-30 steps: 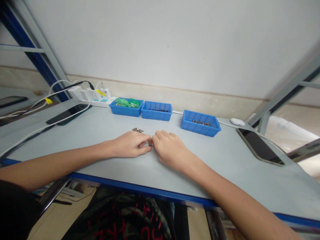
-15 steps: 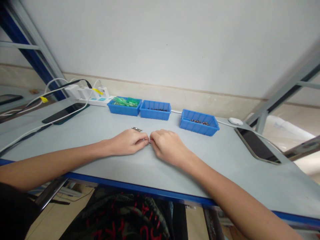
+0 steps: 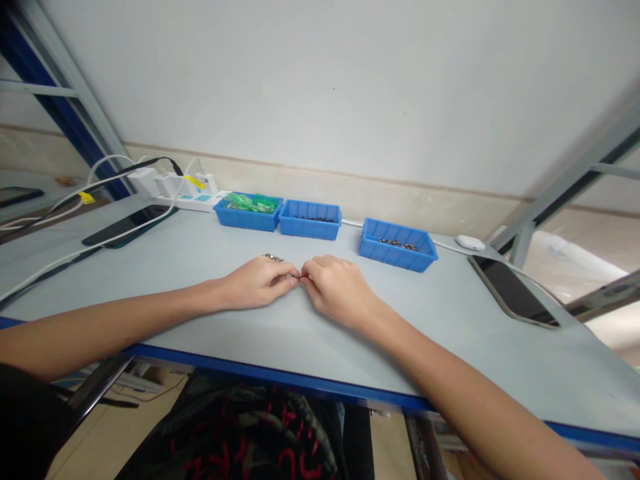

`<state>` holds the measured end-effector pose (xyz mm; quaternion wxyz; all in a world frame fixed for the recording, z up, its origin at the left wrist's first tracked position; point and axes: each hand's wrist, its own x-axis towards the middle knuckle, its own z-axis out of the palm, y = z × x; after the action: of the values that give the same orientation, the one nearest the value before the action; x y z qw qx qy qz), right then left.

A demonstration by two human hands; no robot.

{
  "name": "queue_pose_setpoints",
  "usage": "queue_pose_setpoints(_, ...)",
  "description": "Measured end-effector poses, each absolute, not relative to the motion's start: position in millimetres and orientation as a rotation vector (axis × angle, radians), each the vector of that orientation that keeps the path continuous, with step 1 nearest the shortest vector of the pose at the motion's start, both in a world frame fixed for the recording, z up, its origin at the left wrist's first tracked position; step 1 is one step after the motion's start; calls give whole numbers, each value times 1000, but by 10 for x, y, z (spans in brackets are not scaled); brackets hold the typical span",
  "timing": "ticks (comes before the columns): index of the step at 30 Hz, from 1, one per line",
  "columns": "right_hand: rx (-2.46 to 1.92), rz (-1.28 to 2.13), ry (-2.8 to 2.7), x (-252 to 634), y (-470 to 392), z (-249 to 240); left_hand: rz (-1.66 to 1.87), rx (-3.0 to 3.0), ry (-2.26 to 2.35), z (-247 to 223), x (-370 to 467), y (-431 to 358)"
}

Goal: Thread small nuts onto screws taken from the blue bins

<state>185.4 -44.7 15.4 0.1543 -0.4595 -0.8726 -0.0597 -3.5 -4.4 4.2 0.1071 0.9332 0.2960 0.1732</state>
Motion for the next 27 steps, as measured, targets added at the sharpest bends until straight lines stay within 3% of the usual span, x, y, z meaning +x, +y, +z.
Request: queue_pose_setpoints(27, -1221, -108, -2501, 1850, -454, 170, 572, 2692, 837, 28, -61, -28)
